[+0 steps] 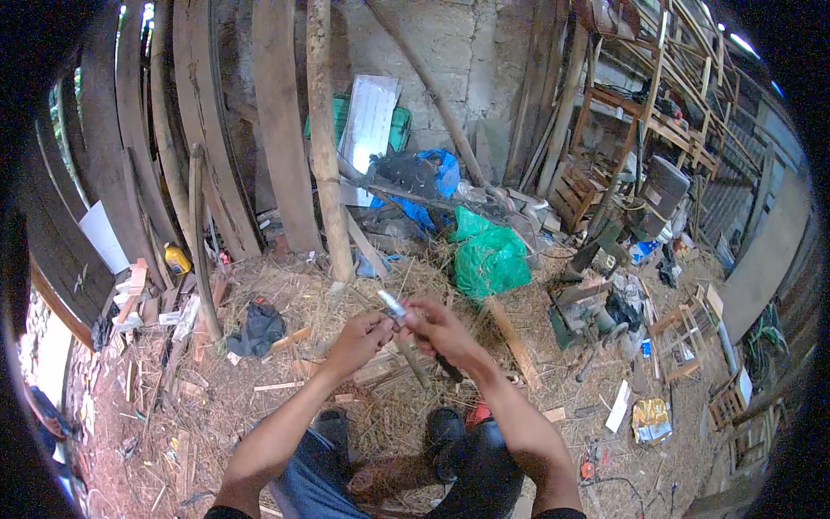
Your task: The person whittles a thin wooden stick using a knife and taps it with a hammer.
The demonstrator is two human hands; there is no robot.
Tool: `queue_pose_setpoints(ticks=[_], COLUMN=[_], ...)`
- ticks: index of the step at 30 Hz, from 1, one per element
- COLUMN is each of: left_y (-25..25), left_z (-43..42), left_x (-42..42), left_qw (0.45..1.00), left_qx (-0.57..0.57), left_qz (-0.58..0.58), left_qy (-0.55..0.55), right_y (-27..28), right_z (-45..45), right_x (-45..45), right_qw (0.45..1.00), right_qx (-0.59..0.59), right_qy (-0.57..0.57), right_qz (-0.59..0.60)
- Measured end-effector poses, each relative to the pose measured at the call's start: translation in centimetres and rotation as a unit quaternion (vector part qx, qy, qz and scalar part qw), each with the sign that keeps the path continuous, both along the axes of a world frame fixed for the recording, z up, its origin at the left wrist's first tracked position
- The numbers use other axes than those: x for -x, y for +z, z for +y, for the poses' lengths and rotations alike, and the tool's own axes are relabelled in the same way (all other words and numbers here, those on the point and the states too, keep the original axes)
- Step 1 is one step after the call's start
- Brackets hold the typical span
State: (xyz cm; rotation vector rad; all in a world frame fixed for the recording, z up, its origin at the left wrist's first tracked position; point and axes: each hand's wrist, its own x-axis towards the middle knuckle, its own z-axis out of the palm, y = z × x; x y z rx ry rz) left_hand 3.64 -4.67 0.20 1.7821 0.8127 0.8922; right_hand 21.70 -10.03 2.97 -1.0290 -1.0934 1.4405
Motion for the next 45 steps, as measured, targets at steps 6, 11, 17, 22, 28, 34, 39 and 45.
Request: queue_pose_setpoints(ticks=[6,11,17,22,28,34,39,45], left_y=[0.5,0.4,0.9,1.0,-0.5,1.1,1.5,1.4], left_z=[-0.2,-0.9,-1.8,-1.7,0.0,-1.2,-1.4,-2.1], left_x=[0.3,0.1,0.5,2.0,1.1,-1.1,-1.0,-0.7], left_qw=[0.999,0.994,0.990,0.990,0.981,0.979,0.987,0.969], left_qx=[0.032,-0.089,-0.104,-0.078,-0.142,-0.177,-0.139,-0.213], left_qz=[-0.039,0.028,0.082,0.102,0.082,0.011,0.004,0.063], left_qy=[-0.020,0.054,0.053,0.052,0.103,0.105,0.075,0.109], right_y=[-0.4,-1.4,-1.5,-4.9,-0.6,-1.0,-1.7,-2.1], right_z=[1.0,1.7,1.6,2.5,0.3,1.2,2.2,2.8], right_x=[-0.3,-0.9,-3.5,-10.4,-2.7,1.4,0.1,-3.2], right_qw=[0.996,0.999,0.996,0.966,0.990,0.997,0.996,0.996], right_qx=[0.031,0.035,0.052,0.027,0.022,0.034,0.037,0.030], right_qy=[0.070,0.020,-0.069,-0.245,-0.138,0.010,0.037,-0.073], right_qz=[0.035,0.000,0.004,0.073,0.023,0.063,0.070,0.027])
